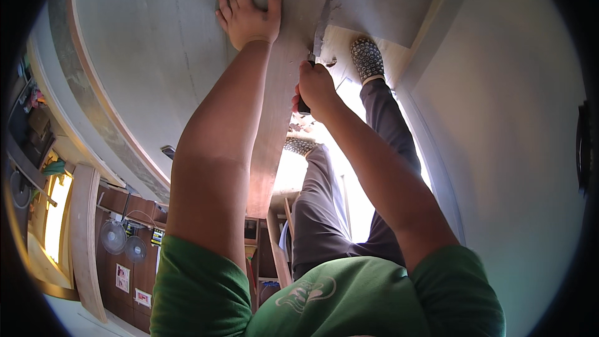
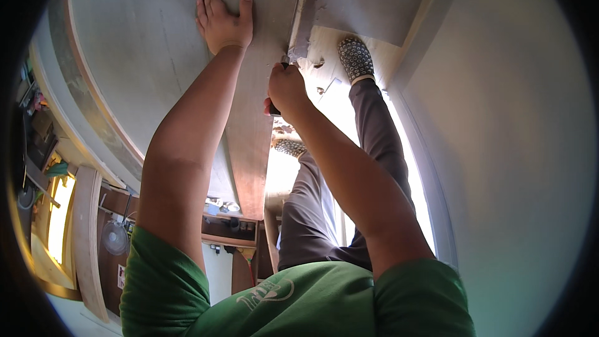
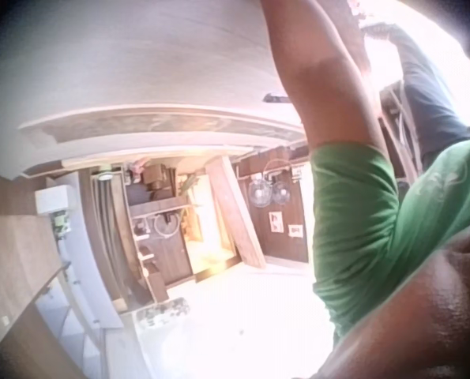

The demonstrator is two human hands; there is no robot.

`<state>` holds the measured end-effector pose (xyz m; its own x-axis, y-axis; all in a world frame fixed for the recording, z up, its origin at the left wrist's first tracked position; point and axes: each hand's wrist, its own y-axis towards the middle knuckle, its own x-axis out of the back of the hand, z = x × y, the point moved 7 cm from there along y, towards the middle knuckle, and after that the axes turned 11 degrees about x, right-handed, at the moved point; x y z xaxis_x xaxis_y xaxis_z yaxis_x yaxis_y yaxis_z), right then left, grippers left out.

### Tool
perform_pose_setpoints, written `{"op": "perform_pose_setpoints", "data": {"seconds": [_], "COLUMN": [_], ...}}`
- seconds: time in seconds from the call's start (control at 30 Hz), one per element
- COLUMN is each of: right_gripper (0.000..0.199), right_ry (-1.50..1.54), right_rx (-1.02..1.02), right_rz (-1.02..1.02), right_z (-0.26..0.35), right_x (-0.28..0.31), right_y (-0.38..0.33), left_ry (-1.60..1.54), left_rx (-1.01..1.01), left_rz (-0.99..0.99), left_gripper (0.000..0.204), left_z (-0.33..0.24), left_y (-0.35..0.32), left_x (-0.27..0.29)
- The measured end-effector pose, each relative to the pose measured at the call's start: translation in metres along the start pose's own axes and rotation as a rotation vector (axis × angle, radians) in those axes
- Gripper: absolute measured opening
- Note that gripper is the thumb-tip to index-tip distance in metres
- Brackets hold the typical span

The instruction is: The person uses a scraper to clear debris and material from the surface of a wooden board while it lies on the floor.

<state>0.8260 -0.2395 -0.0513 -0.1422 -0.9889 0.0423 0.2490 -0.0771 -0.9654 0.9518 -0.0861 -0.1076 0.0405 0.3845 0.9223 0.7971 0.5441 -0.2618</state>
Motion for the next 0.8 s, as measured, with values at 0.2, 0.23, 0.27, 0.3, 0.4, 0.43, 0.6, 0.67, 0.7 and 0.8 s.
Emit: {"op": "perform_pose_setpoints", "data": {"seconds": [0.2, 0.23, 0.27, 0.3, 0.4, 0.43, 0.6, 0.67, 0.7, 0.8], "right_gripper": [0.029, 0.032, 0.032, 0.032, 0.03, 0.03, 0.03, 0.03, 0.027, 0.024], "right_ry": [0.019, -0.024, -0.012, 0.005, 0.094, 0.081, 0.054, 0.013, 0.044, 0.038], "right_rx": [0.024, 0.04, 0.032, -0.001, -0.063, -0.032, -0.073, -0.127, -0.188, -0.057], "right_rz": [0.043, 0.021, -0.003, 0.012, 0.112, 0.09, 0.038, 0.054, 0.127, 0.053], "right_z": [0.005, -0.006, -0.015, -0.014, -0.013, -0.015, -0.031, -0.033, -0.03, 0.007], "right_x": [0.003, -0.001, -0.005, -0.005, 0.004, 0.006, 0.001, 0.002, 0.003, 0.005], "right_y": [-0.05, -0.041, -0.023, -0.015, -0.011, -0.019, -0.015, -0.004, -0.008, -0.029], "left_ry": [0.014, 0.014, 0.012, 0.01, 0.013, 0.015, 0.004, 0.015, 0.024, 0.043], "left_rx": [0.007, 0.008, 0.003, 0.003, 0.004, 0.006, 0.004, 0.009, 0.015, 0.028], "left_rz": [0.001, 0.005, 0.001, 0.003, 0.005, 0.006, 0.006, 0.008, 0.006, 0.019], "left_gripper": [0.083, 0.082, 0.082, 0.082, 0.082, 0.082, 0.082, 0.081, 0.081, 0.081], "left_z": [0.009, 0.008, 0.003, 0.003, 0.006, 0.008, -0.001, 0.003, 0.004, 0.008], "left_y": [-0.002, -0.003, 0.0, 0.0, 0.001, 0.001, 0.002, 0.001, 0.003, -0.002], "left_x": [0.0, 0.002, 0.002, 0.001, -0.001, -0.001, -0.001, 0.002, 0.002, -0.001]}}
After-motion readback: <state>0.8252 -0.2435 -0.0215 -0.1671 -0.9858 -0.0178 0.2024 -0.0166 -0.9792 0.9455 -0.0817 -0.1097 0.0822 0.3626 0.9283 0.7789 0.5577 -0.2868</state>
